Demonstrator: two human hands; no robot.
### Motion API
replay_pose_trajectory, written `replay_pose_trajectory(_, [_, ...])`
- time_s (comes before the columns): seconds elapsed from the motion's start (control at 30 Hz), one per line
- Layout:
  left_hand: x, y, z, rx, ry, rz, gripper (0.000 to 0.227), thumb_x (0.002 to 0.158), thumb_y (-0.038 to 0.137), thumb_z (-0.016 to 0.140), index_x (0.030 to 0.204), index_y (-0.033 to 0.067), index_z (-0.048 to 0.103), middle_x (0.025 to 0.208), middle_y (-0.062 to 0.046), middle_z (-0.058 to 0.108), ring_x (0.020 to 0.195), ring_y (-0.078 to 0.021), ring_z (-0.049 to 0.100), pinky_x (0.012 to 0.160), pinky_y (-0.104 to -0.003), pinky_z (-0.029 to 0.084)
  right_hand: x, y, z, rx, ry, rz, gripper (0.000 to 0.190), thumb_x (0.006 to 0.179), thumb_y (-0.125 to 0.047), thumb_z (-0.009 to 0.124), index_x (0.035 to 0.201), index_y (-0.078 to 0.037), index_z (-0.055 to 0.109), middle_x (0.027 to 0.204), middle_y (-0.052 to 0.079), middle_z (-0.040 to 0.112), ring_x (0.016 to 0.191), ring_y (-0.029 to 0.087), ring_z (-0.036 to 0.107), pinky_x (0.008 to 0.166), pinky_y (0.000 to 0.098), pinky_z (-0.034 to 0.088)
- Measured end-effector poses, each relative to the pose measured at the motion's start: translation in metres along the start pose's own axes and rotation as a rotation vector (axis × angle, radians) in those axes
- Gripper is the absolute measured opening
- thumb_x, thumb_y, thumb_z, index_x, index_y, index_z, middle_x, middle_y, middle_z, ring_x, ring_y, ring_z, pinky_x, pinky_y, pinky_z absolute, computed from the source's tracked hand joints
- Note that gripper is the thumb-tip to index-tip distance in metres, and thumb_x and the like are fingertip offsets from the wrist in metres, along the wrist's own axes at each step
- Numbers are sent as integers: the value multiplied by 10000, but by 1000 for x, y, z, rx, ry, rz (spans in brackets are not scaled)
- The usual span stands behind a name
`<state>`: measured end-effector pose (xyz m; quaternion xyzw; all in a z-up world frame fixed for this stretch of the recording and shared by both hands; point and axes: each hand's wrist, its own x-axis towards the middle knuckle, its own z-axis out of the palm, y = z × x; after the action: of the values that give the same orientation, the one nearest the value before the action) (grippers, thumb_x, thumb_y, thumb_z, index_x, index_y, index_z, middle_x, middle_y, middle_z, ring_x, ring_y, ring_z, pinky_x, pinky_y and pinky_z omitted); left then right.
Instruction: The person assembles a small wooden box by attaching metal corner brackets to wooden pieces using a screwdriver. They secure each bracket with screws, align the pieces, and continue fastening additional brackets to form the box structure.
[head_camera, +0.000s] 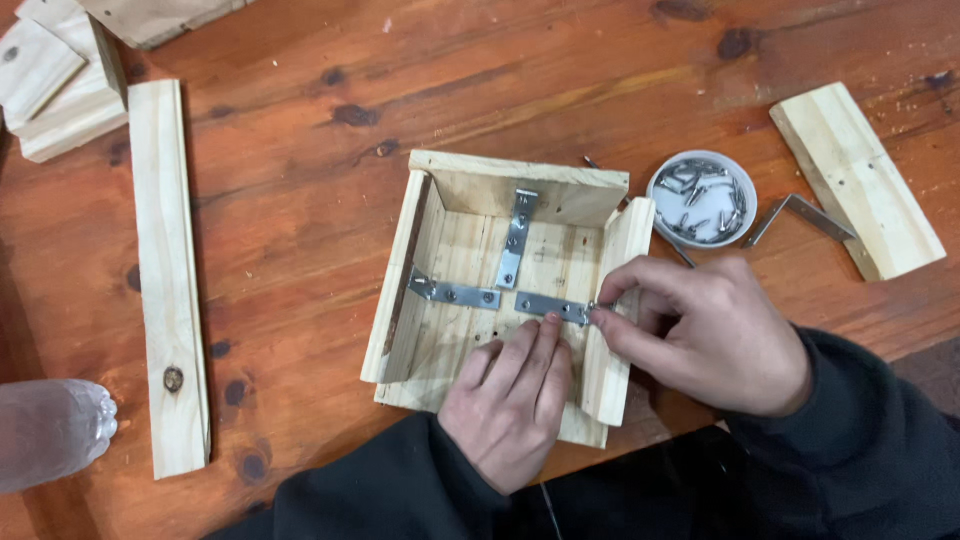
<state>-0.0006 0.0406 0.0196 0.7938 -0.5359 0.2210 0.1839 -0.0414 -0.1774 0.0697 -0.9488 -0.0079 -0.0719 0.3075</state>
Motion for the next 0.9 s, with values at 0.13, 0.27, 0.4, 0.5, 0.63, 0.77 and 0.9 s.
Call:
replay_pose_trajectory(0.13, [-1,0,2,-6,-19,-30,333,1022,106,404,1176,12,685,1341,-170,692,1197,-263,653,853,-353,460,3,5,1,-43,-23,24,119,858,-273,759,882,-198,670,425,-81,577,359,107,477,493,284,425])
replay_pose_trajectory(0.27, [0,1,0,0,14,-49,348,1016,89,390,1171,20,694,1311,-158,704,1171,-247,659,816,-345,455,3,1,2,-49,-21,41,94,838,-251,750,880,-201,682,420,-95,580,355,96,473,505,271,435])
replay_pose_trajectory(0.4, [1,-2,-2,-11,13,-34,293,1007,86,438,1132,28,698,1299,-157,713,1146,-247,659,801,-349,451,7,-5,-2,-63,-13,56,127,865,-286,765,851,-180,695,401,-79,562,351,92,451,494,275,424])
replay_pose_trajectory(0.5, [1,-2,-1,-59,18,-36,299,1043,119,441,1146,5,697,1317,-172,704,1149,-277,660,828,-377,456,9,-7,-13,-71,36,21,148,881,-284,784,886,-159,705,421,-70,602,347,78,467,488,261,422])
replay_pose_trajectory(0.63, [4,-2,-6,-49,38,-48,305,1020,88,439,1120,21,720,1288,-157,719,1132,-261,662,818,-373,454,11,-6,-36,-33,130,9,125,907,-185,801,930,-72,752,502,-21,640,400,68,508,483,247,446])
replay_pose_trajectory(0.77, [11,-3,-11,-25,53,-44,328,1013,71,406,1078,45,726,1260,-118,725,1108,-231,658,816,-357,460,16,35,-48,-225,200,72,154,1002,-160,805,1010,-13,759,663,59,667,557,145,597,576,310,473])
replay_pose_trajectory(0.9, [6,-3,-7,-35,0,-20,325,1012,122,424,1159,54,706,1328,-122,692,1161,-244,642,879,-389,461,28,113,-50,-421,39,107,264,898,-195,641,1120,-140,772,930,16,783,788,231,730,821,407,521])
